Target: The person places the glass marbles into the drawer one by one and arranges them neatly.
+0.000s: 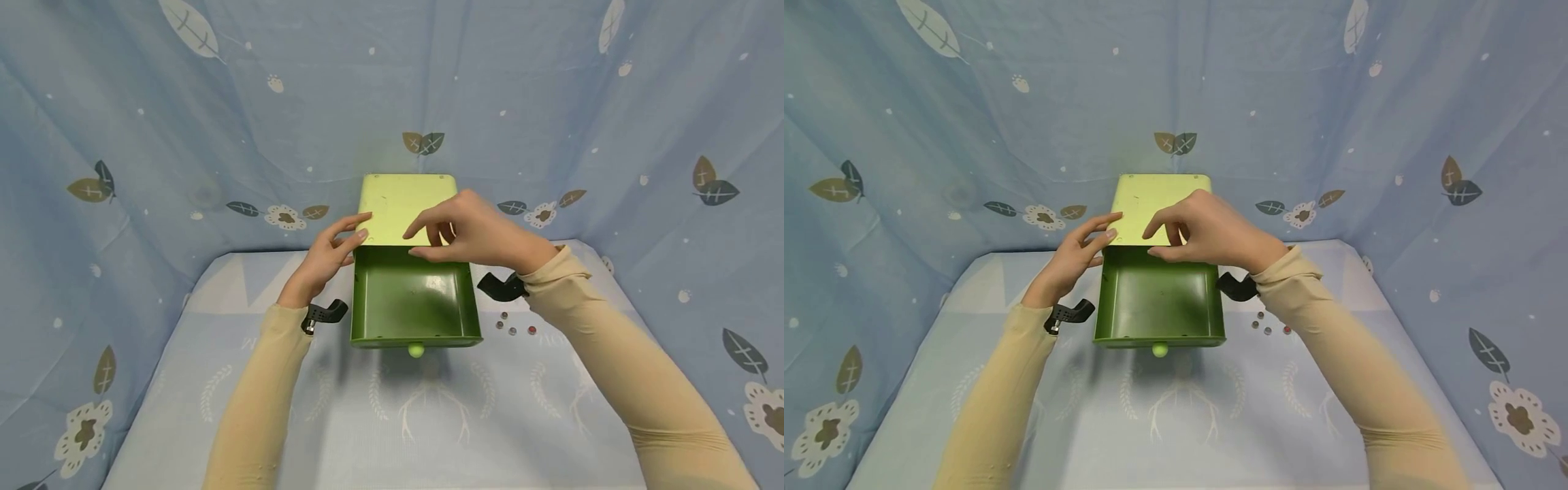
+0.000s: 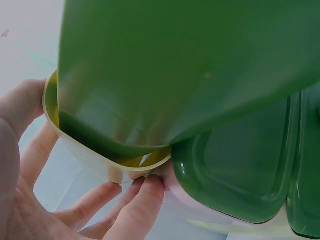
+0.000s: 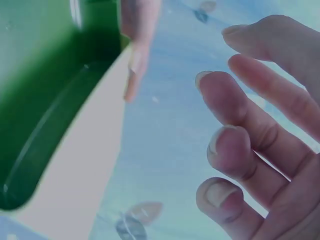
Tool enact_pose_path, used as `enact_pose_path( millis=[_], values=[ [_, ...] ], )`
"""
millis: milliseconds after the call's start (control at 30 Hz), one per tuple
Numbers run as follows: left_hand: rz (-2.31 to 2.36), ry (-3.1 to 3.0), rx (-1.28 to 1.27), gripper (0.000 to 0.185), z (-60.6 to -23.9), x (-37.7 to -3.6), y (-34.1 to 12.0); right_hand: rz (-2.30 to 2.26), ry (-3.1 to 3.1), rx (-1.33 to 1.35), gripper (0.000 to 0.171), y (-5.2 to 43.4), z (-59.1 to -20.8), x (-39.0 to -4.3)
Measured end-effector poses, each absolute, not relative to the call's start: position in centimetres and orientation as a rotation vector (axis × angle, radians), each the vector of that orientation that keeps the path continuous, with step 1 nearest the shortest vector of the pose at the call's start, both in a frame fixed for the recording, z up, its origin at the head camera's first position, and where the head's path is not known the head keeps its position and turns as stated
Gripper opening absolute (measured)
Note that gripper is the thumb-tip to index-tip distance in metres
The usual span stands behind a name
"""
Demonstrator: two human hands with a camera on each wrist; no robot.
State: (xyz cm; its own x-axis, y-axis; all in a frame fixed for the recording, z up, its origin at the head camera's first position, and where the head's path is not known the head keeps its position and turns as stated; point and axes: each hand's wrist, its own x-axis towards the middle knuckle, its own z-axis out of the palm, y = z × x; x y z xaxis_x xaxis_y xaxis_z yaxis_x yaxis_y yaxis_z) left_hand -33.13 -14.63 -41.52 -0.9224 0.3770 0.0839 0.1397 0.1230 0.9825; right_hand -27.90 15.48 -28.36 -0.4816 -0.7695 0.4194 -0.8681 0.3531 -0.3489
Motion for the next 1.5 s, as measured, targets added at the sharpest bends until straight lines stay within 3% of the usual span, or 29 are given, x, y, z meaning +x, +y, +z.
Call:
enact_pose_path(
  millis=[533, 1500],
  values=[
    [1.898, 2.201, 0.525, 0.049, -41.3, -32.8, -14.7, 0.901, -2.290, 1.289, 0.028, 18.6, -26.5, -26.3],
    [1.893, 2.210, 0.520, 0.051, -41.3, -32.8, -14.6, 1.085, -2.222, 0.773, 0.026, 21.1, -28.3, -22.6]
  ],
)
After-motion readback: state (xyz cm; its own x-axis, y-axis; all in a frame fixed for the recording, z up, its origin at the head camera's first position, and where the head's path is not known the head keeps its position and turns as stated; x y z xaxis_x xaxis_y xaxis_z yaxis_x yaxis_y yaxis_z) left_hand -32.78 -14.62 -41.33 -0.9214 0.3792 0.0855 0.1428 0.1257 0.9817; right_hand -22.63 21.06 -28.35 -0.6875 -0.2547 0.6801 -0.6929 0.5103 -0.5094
